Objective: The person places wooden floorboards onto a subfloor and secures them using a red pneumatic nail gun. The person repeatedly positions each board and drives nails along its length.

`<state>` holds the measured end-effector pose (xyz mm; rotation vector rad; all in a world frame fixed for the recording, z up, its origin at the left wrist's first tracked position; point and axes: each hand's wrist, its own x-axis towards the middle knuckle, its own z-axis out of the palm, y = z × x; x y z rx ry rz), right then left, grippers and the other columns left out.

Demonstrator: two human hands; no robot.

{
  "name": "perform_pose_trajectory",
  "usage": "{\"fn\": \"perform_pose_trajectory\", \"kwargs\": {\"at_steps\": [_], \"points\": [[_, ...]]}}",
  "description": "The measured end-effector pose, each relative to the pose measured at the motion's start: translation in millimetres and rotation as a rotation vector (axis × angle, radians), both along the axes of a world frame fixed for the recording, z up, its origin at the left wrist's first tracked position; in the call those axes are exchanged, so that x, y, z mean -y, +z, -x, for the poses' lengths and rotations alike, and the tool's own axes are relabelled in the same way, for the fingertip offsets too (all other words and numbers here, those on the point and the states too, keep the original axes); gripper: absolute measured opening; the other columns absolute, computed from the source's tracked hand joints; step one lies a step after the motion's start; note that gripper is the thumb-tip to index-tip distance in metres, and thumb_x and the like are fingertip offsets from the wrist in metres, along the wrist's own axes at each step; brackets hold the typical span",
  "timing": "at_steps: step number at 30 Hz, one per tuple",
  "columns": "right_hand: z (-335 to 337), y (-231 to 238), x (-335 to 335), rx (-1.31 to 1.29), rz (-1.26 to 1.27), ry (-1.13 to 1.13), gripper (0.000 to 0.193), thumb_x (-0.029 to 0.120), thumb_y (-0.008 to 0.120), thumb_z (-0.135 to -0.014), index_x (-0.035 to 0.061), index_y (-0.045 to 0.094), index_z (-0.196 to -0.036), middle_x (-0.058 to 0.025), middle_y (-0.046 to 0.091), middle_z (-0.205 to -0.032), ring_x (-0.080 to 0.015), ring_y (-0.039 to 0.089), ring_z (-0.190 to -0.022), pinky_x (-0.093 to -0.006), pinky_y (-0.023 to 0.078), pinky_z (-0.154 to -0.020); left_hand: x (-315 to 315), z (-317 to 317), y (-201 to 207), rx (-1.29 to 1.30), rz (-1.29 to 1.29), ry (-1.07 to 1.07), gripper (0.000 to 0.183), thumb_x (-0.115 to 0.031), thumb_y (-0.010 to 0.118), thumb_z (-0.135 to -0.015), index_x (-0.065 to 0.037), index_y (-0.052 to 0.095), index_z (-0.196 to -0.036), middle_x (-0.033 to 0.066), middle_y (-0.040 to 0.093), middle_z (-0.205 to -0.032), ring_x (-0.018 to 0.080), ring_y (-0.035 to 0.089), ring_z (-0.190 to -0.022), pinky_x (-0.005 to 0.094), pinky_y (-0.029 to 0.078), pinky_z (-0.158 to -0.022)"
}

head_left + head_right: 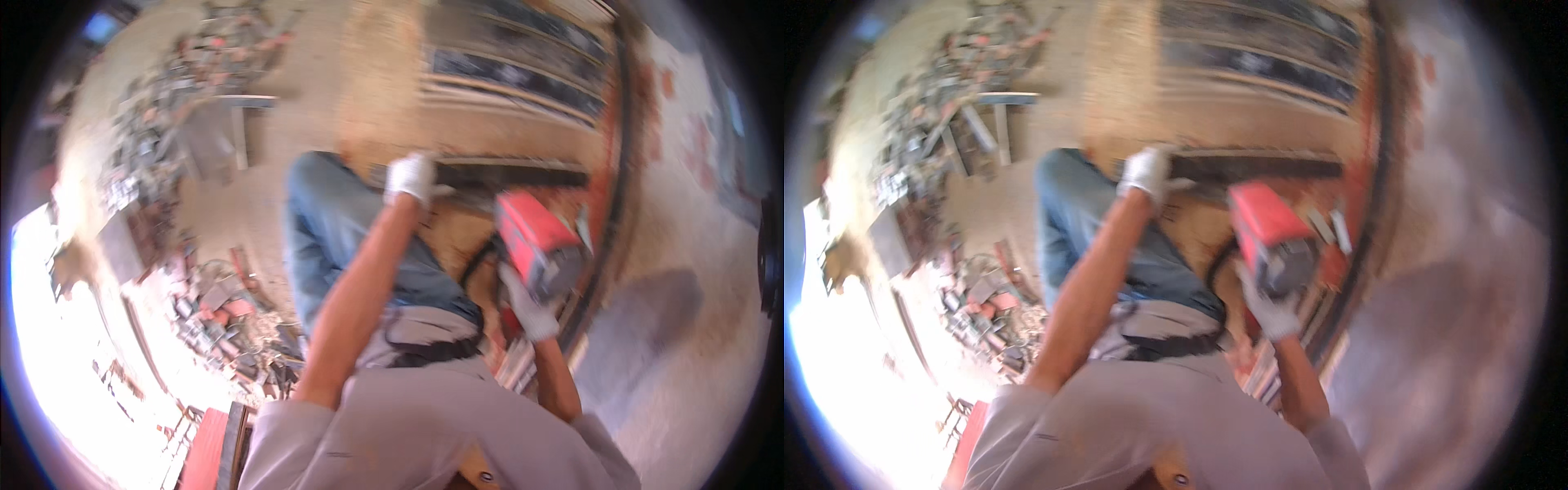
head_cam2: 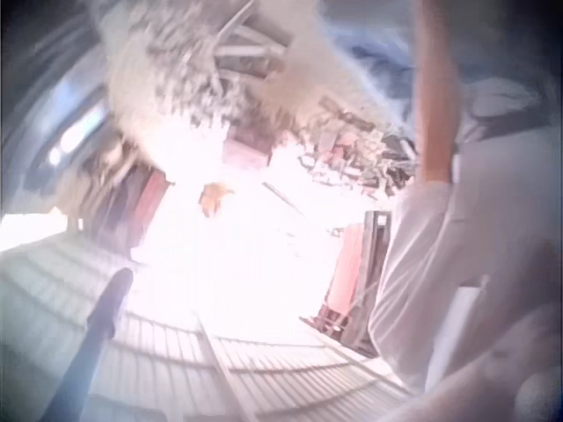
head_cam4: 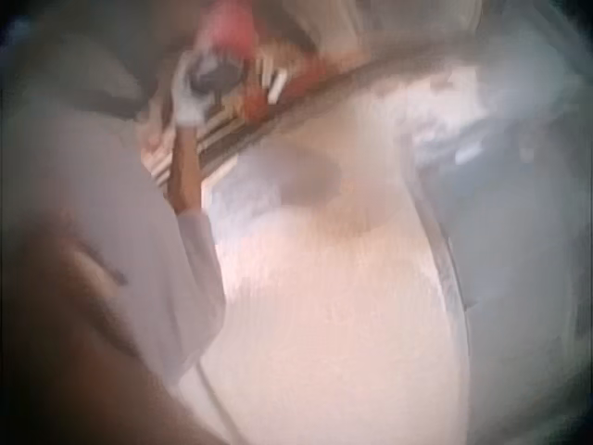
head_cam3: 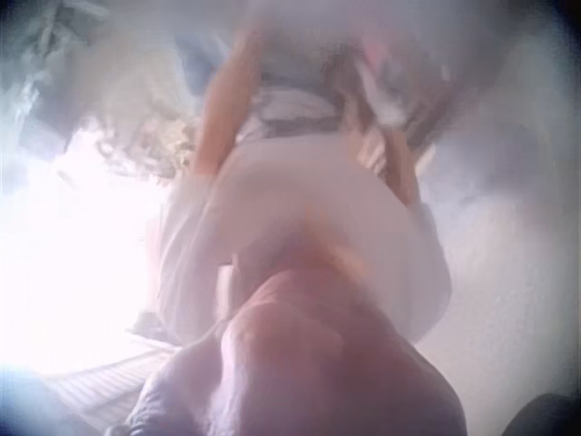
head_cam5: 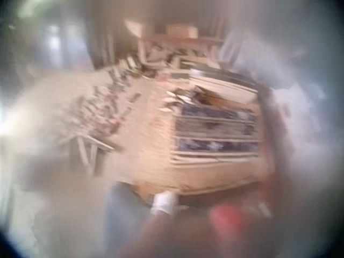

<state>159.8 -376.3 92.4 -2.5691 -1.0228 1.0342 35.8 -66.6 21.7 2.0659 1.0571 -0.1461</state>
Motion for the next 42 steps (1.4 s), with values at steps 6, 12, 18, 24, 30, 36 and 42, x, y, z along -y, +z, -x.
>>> {"fn": "perform_pose_trajectory", "kwargs": {"at_steps": [6,12,18,24,30,36,42], "points": [[48,-35,24,0.023,-0.325,-0.49,0.086,0.034,0.087,-0.076,0.0046,0.047,-0.146,-0.0218,0.068,-0.123,-0.0347,0.068,-0.11,-0.0416,0.055,-0.092,-38,20,-19,0.323,0.499,0.714,0.038,-0.028,0.073,-0.086,0.002,0.07,-0.109,0.0206,0.072,-0.107,0.0302,0.073,-0.091,0.0447,0.061,-0.073],[84,-23,2,0.199,-0.039,-0.589,0.082,0.016,0.072,-0.078,0.0049,0.036,-0.151,-0.0256,0.064,-0.125,-0.0443,0.068,-0.102,-0.0516,0.054,-0.09,-77,53,22,-0.362,-0.265,-0.124,0.057,-0.043,0.082,-0.081,-0.004,0.063,-0.118,0.0198,0.068,-0.116,0.0303,0.067,-0.099,0.0457,0.055,-0.084],[111,-67,35,0.374,-0.344,-0.575,0.06,0.024,0.068,-0.088,0.0049,0.048,-0.141,-0.0242,0.062,-0.122,-0.0415,0.06,-0.112,-0.0499,0.049,-0.095,-130,88,-82,0.229,-0.169,0.0,0.049,-0.032,0.063,-0.098,0.001,0.059,-0.133,0.0145,0.062,-0.128,0.0296,0.061,-0.11,0.0416,0.051,-0.099],[264,-9,166,0.583,-0.212,-0.683,0.035,0.019,0.061,-0.091,0.0031,0.063,-0.122,-0.0196,0.065,-0.108,-0.0383,0.062,-0.097,-0.0485,0.05,-0.084,-144,95,-62,-0.058,-0.619,-0.527,0.057,-0.041,0.061,-0.104,0.003,0.055,-0.139,0.0129,0.057,-0.136,0.0265,0.059,-0.115,0.0371,0.055,-0.094],[412,-60,259,0.062,0.885,-1.839,0.046,0.025,0.061,-0.09,0.0015,0.059,-0.13,-0.0249,0.067,-0.113,-0.0452,0.062,-0.114,-0.0478,0.051,-0.095,-160,72,-64,0.169,0.23,0.101,0.051,-0.033,0.06,-0.105,0.003,0.052,-0.139,0.0143,0.058,-0.131,0.0239,0.061,-0.108,0.0305,0.06,-0.084],[435,-93,276,-0.05,0.718,-1.622,0.054,0.031,0.062,-0.087,-0.0024,0.059,-0.129,-0.0307,0.064,-0.12,-0.0464,0.065,-0.11,-0.0532,0.053,-0.093,-161,81,-68,-0.204,-0.537,-0.613,0.05,-0.032,0.058,-0.106,0.002,0.05,-0.141,0.0144,0.058,-0.133,0.0263,0.061,-0.11,0.0342,0.059,-0.09],[282,-35,212,0.504,-0.011,-0.933,0.046,0.03,0.065,-0.091,-0.0012,0.06,-0.125,-0.0242,0.062,-0.119,-0.0404,0.06,-0.11,-0.0486,0.048,-0.097,-166,82,-67,0.287,0.3,0.21,0.051,-0.035,0.065,-0.101,-0.003,0.054,-0.139,0.0129,0.058,-0.133,0.0268,0.059,-0.115,0.0347,0.063,-0.081]]}}
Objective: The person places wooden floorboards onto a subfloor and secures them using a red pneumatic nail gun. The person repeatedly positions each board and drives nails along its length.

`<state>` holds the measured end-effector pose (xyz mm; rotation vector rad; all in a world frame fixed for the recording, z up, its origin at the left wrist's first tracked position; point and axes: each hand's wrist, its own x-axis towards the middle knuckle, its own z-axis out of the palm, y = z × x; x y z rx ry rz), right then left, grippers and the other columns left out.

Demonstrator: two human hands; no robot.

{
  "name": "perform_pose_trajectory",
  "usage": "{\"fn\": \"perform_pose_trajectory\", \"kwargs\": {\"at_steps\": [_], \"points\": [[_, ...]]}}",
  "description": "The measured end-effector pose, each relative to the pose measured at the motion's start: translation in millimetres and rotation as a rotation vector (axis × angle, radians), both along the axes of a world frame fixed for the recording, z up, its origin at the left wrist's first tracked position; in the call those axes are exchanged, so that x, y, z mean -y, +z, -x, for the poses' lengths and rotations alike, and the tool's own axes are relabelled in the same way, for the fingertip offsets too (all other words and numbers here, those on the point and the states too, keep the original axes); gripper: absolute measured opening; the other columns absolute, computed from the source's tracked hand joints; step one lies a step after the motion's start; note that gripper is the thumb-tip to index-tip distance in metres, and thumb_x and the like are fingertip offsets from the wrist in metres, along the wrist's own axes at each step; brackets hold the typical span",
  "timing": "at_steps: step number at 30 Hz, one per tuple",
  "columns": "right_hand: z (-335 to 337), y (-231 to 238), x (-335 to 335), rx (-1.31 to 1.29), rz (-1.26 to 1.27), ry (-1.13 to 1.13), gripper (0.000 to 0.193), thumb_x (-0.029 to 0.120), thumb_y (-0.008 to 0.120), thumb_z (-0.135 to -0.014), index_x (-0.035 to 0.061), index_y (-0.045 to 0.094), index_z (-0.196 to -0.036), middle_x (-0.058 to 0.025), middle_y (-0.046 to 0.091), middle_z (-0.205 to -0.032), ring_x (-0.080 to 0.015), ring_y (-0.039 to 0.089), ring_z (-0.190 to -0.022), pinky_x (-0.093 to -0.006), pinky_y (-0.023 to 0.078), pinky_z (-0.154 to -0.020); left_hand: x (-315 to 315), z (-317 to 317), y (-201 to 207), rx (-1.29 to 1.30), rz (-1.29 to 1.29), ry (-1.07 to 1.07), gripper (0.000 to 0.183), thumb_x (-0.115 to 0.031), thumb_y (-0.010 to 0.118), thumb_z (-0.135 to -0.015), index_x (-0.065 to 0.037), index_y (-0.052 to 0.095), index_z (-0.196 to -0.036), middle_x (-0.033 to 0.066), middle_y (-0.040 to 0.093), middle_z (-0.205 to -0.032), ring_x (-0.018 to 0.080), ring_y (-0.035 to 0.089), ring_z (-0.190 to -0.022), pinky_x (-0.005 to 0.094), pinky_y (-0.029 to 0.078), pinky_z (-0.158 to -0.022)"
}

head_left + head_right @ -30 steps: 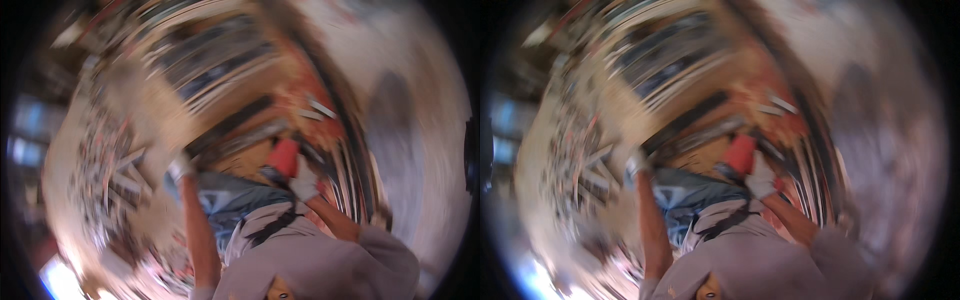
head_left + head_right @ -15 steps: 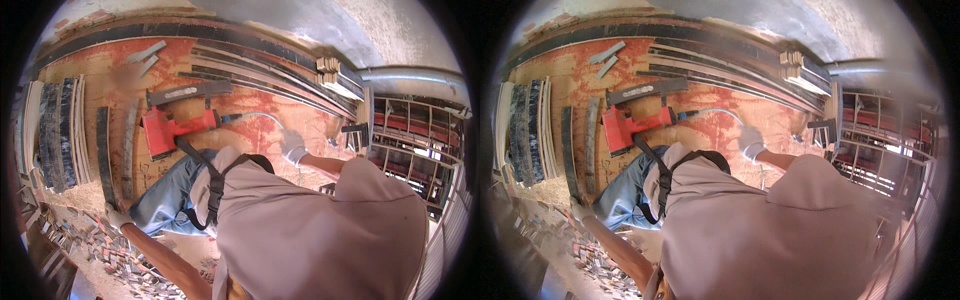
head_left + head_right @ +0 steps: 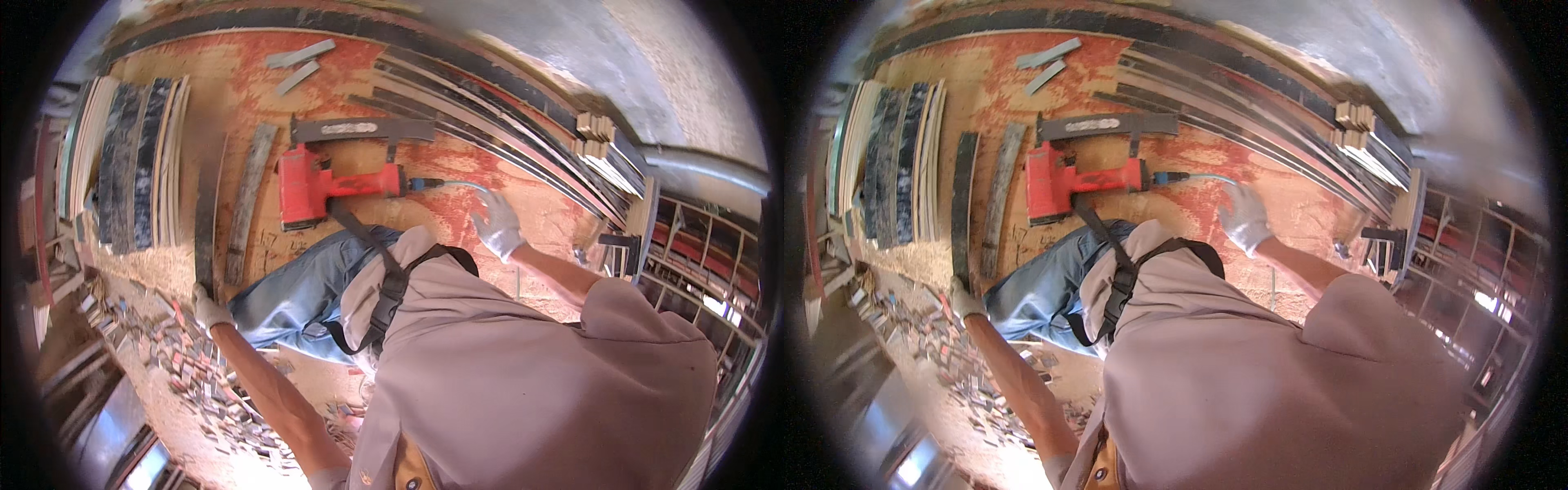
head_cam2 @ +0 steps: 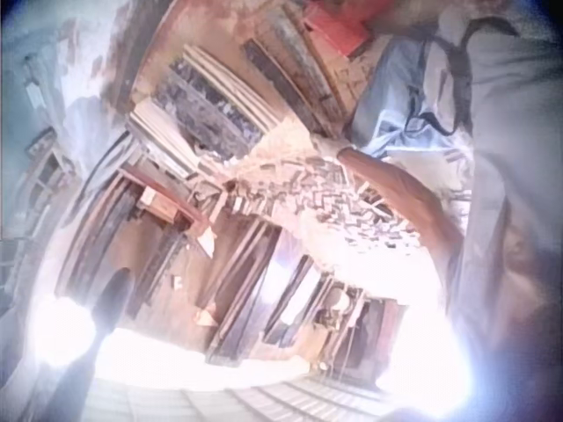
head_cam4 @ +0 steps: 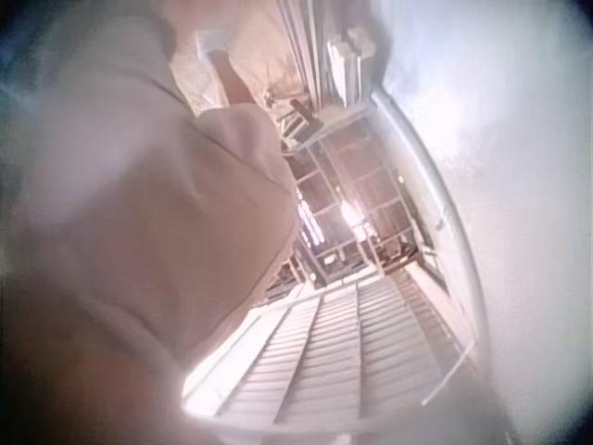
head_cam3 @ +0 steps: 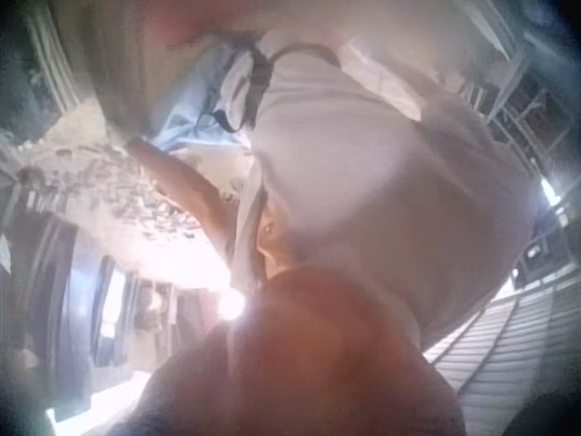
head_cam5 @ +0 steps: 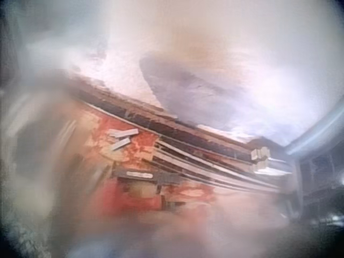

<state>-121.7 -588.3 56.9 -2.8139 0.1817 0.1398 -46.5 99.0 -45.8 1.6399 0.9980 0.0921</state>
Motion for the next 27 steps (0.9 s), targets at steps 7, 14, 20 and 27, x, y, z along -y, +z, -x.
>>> {"fn": "perform_pose_trajectory", "kwargs": {"at_steps": [7,14,20,27], "points": [[-154,32,-164,-0.727,-0.6,0.131,0.063,0.062,0.057,-0.094,0.0021,0.075,-0.102,-0.0253,0.071,-0.098,-0.0388,0.069,-0.093,-0.0435,0.053,-0.083,46,-18,46,-0.015,0.198,0.307,0.045,-0.035,0.067,-0.101,-0.008,0.059,-0.136,0.0081,0.064,-0.126,0.0267,0.064,-0.108,0.0327,0.061,-0.076],[-174,33,-169,-0.591,-0.706,0.192,0.022,0.024,0.072,-0.087,0.0037,0.076,-0.092,-0.0097,0.076,-0.086,-0.0177,0.071,-0.082,-0.0359,0.055,-0.074,10,-3,5,-0.235,-0.554,-0.341,0.045,-0.03,0.063,-0.102,-0.006,0.057,-0.139,0.0092,0.063,-0.128,0.0267,0.063,-0.113,0.036,0.057,-0.088],[-120,91,-65,-1.014,-1.3,0.017,0.038,0.03,0.069,-0.099,-0.0008,0.07,-0.121,-0.0115,0.071,-0.104,-0.0197,0.07,-0.087,-0.0328,0.058,-0.081,-49,17,-37,-0.306,-0.644,-0.537,0.052,-0.03,0.057,-0.105,0.0,0.05,-0.146,0.0141,0.057,-0.14,0.028,0.059,-0.124,0.037,0.055,-0.097],[165,-44,139,-1.007,0.383,-0.373,0.033,0.02,0.061,-0.093,0.0016,0.07,-0.118,-0.0219,0.072,-0.115,-0.0337,0.071,-0.105,-0.0416,0.058,-0.086,18,-15,30,-0.508,-1.051,-0.884,0.057,-0.027,0.069,-0.098,0.009,0.053,-0.139,0.0271,0.062,-0.128,0.0378,0.066,-0.109,0.0411,0.056,-0.089]]}}
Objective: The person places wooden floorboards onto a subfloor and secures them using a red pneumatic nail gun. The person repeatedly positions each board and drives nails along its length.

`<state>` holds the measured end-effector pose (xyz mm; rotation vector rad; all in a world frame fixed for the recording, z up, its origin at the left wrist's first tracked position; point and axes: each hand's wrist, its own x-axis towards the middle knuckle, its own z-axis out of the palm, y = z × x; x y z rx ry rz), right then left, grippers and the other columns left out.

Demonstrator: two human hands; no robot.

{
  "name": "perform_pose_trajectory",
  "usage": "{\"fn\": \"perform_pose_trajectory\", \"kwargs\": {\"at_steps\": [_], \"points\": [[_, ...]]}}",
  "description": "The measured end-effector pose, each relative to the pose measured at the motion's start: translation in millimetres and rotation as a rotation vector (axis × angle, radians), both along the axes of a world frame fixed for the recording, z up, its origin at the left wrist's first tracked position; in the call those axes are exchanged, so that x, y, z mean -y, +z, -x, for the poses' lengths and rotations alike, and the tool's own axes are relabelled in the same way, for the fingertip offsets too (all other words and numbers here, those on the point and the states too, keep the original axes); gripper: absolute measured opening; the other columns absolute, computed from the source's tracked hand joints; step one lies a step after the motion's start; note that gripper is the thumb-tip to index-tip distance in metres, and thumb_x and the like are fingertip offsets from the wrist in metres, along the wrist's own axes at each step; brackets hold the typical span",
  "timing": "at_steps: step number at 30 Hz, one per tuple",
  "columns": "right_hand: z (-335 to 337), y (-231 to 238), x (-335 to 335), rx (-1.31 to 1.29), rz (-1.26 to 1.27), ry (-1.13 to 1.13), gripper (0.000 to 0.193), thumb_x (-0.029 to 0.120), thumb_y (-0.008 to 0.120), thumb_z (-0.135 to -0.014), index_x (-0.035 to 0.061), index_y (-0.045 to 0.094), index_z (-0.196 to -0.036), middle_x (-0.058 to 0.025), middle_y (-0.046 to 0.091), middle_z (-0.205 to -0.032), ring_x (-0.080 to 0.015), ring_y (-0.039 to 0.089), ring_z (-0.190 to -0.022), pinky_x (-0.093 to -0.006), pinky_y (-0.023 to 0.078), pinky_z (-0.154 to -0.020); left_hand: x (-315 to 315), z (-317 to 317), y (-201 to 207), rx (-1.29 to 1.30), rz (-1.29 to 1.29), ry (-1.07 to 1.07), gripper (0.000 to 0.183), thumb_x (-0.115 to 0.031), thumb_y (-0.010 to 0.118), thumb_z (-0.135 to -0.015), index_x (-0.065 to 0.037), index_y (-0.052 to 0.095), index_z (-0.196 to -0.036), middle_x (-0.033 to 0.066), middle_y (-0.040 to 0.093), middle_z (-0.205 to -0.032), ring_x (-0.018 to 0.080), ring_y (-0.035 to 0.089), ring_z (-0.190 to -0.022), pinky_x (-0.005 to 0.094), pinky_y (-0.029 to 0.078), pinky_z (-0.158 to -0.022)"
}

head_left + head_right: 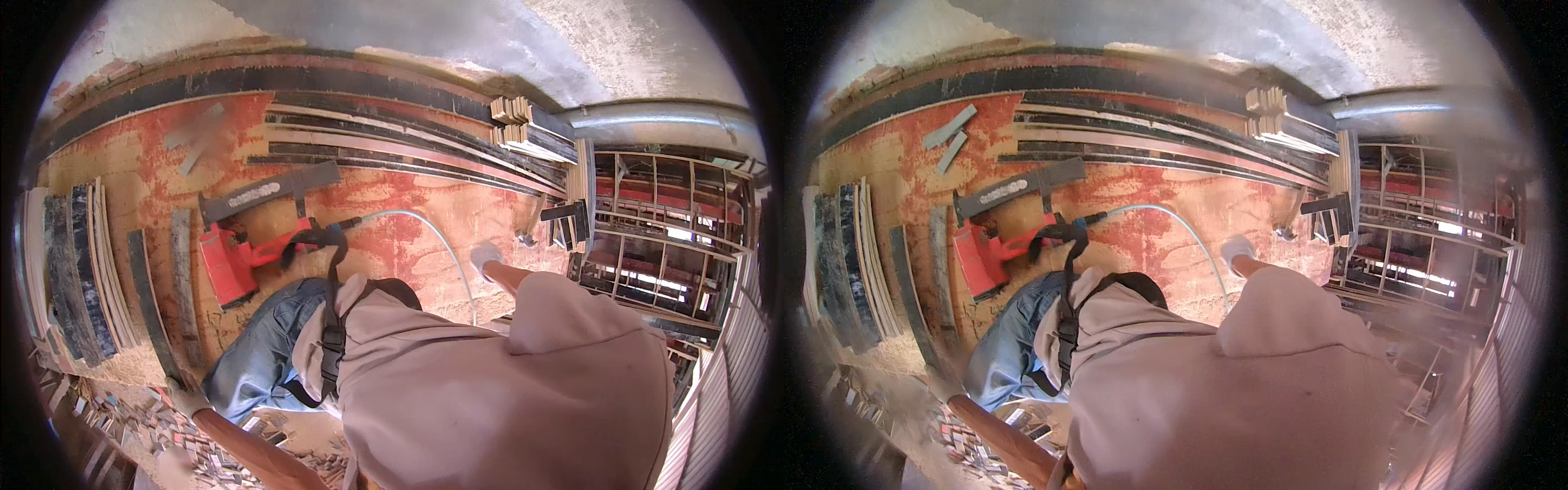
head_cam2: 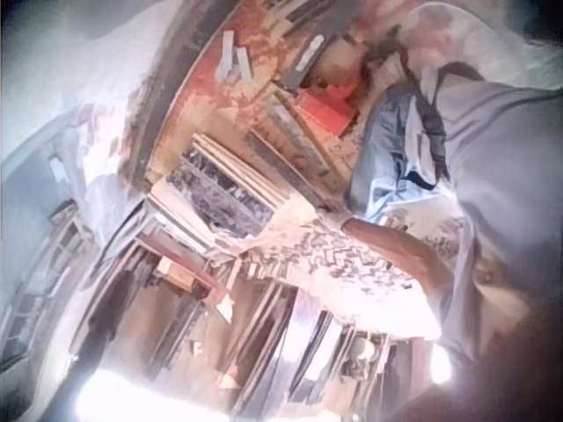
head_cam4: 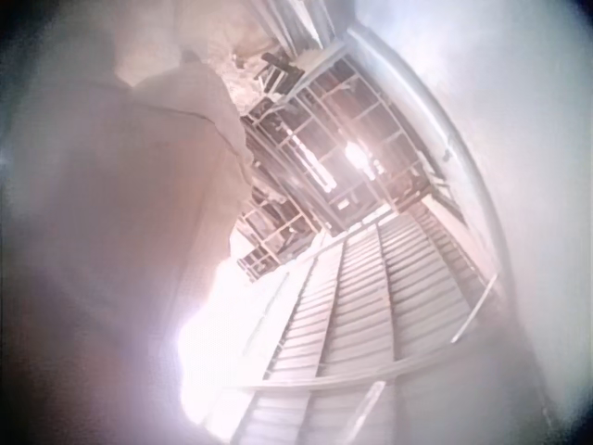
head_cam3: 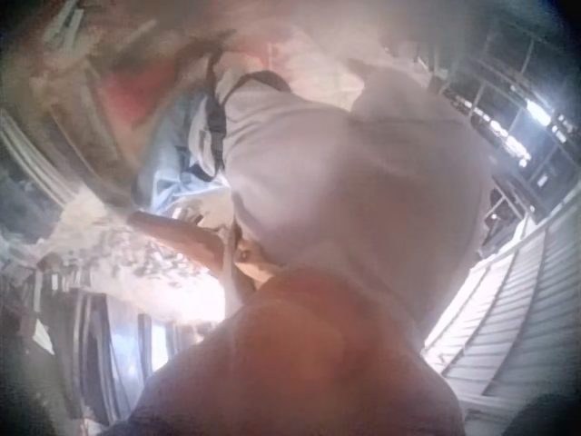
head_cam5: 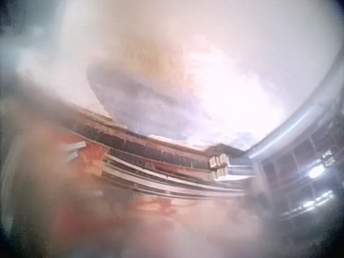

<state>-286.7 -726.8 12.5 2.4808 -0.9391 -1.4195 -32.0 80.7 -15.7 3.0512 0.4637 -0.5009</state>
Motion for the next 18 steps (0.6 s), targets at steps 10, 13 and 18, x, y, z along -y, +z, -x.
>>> {"fn": "perform_pose_trajectory", "kwargs": {"at_steps": [10,13,18], "points": [[66,-31,108,0.199,0.293,-0.61,0.039,0.019,0.059,-0.091,0.0034,0.066,-0.126,-0.0217,0.066,-0.128,-0.0355,0.068,-0.114,-0.0448,0.054,-0.095,-12,21,-32,0.595,1.403,1.185,0.043,-0.027,0.064,-0.102,0.004,0.056,-0.132,0.0155,0.067,-0.117,0.0281,0.066,-0.107,0.0355,0.058,-0.086],[29,-19,119,0.218,0.216,-0.369,0.036,0.019,0.06,-0.091,0.0043,0.067,-0.123,-0.0212,0.066,-0.123,-0.0353,0.068,-0.11,-0.0456,0.054,-0.091,-6,40,-33,0.56,1.229,0.998,0.038,-0.029,0.057,-0.106,-0.004,0.056,-0.134,0.0067,0.059,-0.124,0.0209,0.064,-0.109,0.0334,0.056,-0.09],[-6,-20,124,0.183,0.032,-0.054,0.032,0.021,0.06,-0.091,0.0058,0.067,-0.118,-0.0204,0.067,-0.115,-0.0348,0.069,-0.103,-0.0468,0.054,-0.085,18,15,3,0.65,1.016,0.863,0.034,-0.032,0.066,-0.101,-0.009,0.065,-0.126,0.0079,0.068,-0.104,0.0201,0.067,-0.09,0.0329,0.057,-0.074]]}}
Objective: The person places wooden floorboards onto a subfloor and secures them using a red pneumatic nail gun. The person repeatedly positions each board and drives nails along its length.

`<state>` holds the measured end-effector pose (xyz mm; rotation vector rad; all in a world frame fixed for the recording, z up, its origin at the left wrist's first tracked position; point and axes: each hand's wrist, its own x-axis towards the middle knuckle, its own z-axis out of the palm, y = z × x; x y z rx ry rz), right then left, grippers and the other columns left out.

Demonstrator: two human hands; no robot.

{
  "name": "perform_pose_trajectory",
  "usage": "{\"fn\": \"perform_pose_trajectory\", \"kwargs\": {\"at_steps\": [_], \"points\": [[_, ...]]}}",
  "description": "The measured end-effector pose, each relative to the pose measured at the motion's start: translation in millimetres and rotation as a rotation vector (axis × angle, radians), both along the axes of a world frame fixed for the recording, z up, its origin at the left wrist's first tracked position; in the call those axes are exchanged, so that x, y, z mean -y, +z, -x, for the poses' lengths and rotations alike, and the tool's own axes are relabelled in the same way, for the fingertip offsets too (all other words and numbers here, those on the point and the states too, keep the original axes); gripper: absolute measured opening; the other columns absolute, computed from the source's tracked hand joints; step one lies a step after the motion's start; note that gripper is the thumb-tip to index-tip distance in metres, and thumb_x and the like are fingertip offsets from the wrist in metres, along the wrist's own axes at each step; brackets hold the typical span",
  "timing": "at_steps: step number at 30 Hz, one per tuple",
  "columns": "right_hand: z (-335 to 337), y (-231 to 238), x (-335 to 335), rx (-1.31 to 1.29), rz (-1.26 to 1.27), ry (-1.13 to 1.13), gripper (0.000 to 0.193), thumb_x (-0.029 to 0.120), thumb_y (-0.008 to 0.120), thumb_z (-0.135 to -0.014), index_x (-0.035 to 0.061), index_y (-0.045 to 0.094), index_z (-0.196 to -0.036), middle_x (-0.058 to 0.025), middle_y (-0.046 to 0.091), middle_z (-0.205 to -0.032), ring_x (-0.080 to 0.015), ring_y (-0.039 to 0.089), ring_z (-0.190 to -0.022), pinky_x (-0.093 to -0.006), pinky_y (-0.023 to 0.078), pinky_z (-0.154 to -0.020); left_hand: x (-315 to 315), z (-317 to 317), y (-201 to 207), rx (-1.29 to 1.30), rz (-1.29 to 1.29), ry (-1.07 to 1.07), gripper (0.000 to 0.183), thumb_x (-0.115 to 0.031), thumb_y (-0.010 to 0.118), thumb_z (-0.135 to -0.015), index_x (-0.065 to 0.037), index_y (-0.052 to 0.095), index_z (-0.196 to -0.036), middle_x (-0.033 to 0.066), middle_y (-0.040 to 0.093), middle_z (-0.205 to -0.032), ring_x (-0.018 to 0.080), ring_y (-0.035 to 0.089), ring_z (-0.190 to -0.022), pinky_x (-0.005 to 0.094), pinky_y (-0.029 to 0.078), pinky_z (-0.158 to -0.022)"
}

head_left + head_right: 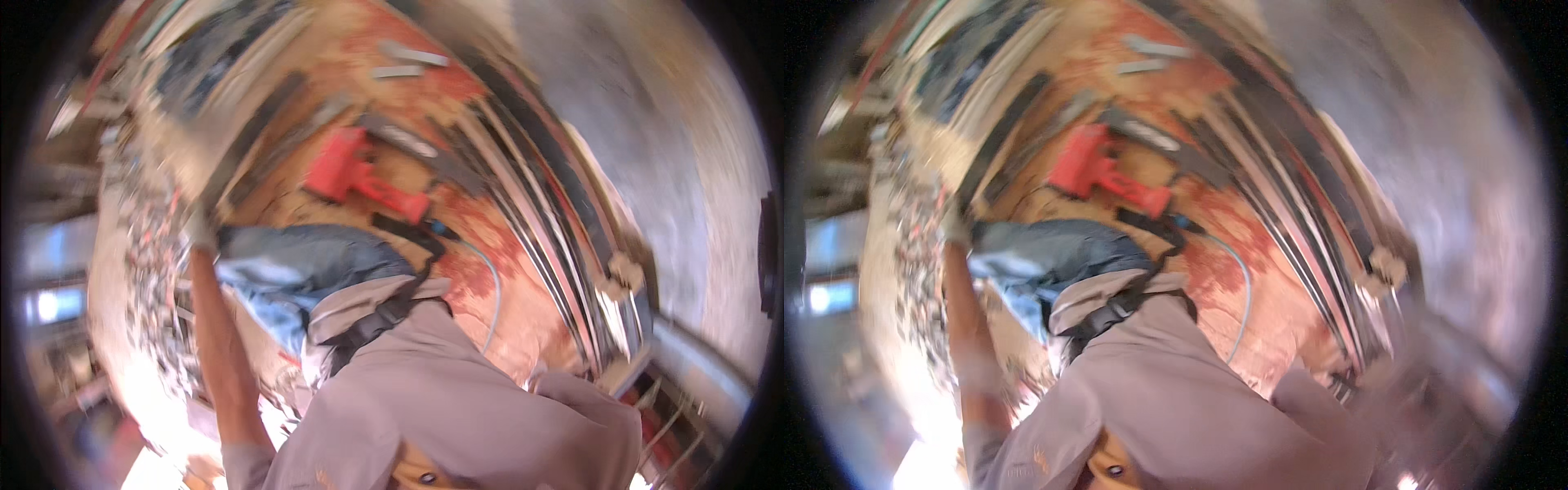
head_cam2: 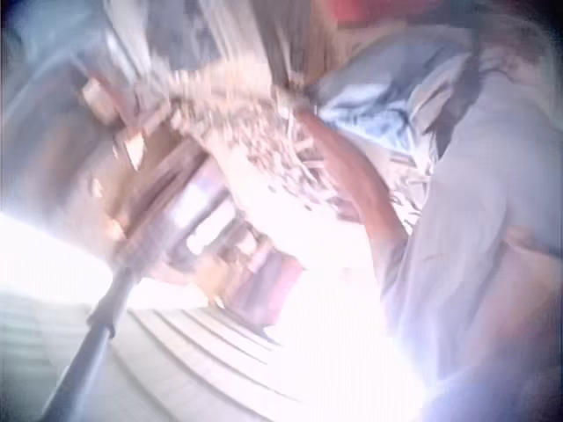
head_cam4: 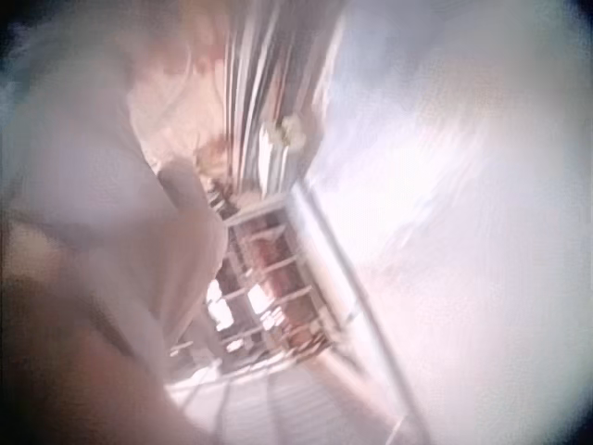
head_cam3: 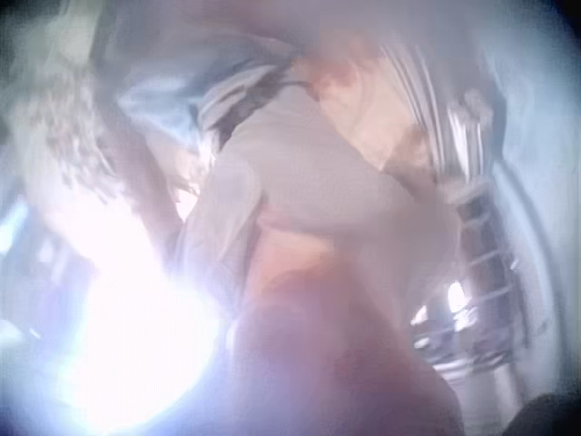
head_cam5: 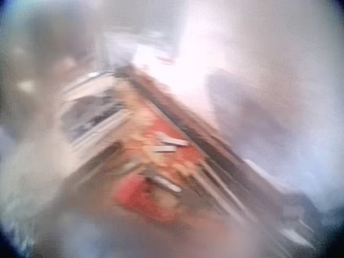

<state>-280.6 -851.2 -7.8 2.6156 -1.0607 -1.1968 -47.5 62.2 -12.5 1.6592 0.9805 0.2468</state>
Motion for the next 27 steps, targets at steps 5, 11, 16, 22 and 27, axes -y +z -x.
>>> {"fn": "perform_pose_trajectory", "kwargs": {"at_steps": [5,11,16,22,27], "points": [[-32,6,1,-0.013,-0.143,0.254,0.027,0.022,0.061,-0.09,0.0073,0.068,-0.113,-0.0197,0.068,-0.107,-0.0344,0.07,-0.097,-0.0481,0.055,-0.079,50,1,21,0.059,0.085,0.313,0.031,-0.028,0.066,-0.101,-0.005,0.068,-0.122,0.009,0.071,-0.095,0.0204,0.071,-0.076,0.0325,0.059,-0.059],[-71,24,-49,0.033,-0.382,0.528,0.022,0.023,0.062,-0.09,0.0091,0.068,-0.106,-0.0187,0.069,-0.097,-0.0339,0.071,-0.089,-0.0495,0.055,-0.072,5,34,4,-0.057,-0.11,0.316,0.035,-0.029,0.064,-0.099,-0.002,0.07,-0.119,0.0105,0.07,-0.096,0.0189,0.07,-0.073,0.0322,0.06,-0.06],[-90,47,-80,0.135,-0.443,0.632,0.019,0.025,0.063,-0.09,0.0106,0.069,-0.101,-0.018,0.07,-0.089,-0.0335,0.071,-0.082,-0.0508,0.055,-0.066,30,-4,-2,-0.072,-0.117,0.29,0.047,-0.038,0.06,-0.097,0.004,0.071,-0.116,0.0169,0.073,-0.098,0.0224,0.07,-0.09,0.0394,0.055,-0.076],[-151,60,-137,0.132,-0.48,0.617,0.026,0.029,0.064,-0.091,0.0097,0.066,-0.109,-0.0181,0.068,-0.097,-0.0324,0.068,-0.091,-0.0487,0.052,-0.074,41,-15,-6,-0.033,-0.148,0.361,0.038,-0.03,0.07,-0.093,0.003,0.072,-0.111,0.0115,0.073,-0.099,0.0196,0.065,-0.09,0.0348,0.053,-0.084],[-198,81,-174,0.079,-0.516,0.623,0.034,0.032,0.064,-0.093,0.0085,0.063,-0.117,-0.0183,0.066,-0.107,-0.0315,0.064,-0.101,-0.0464,0.05,-0.083,36,-10,-14,-0.017,-0.135,0.387,0.042,-0.032,0.083,-0.085,0.003,0.071,-0.104,0.0114,0.072,-0.097,0.0225,0.066,-0.086,0.0371,0.055,-0.083]]}}
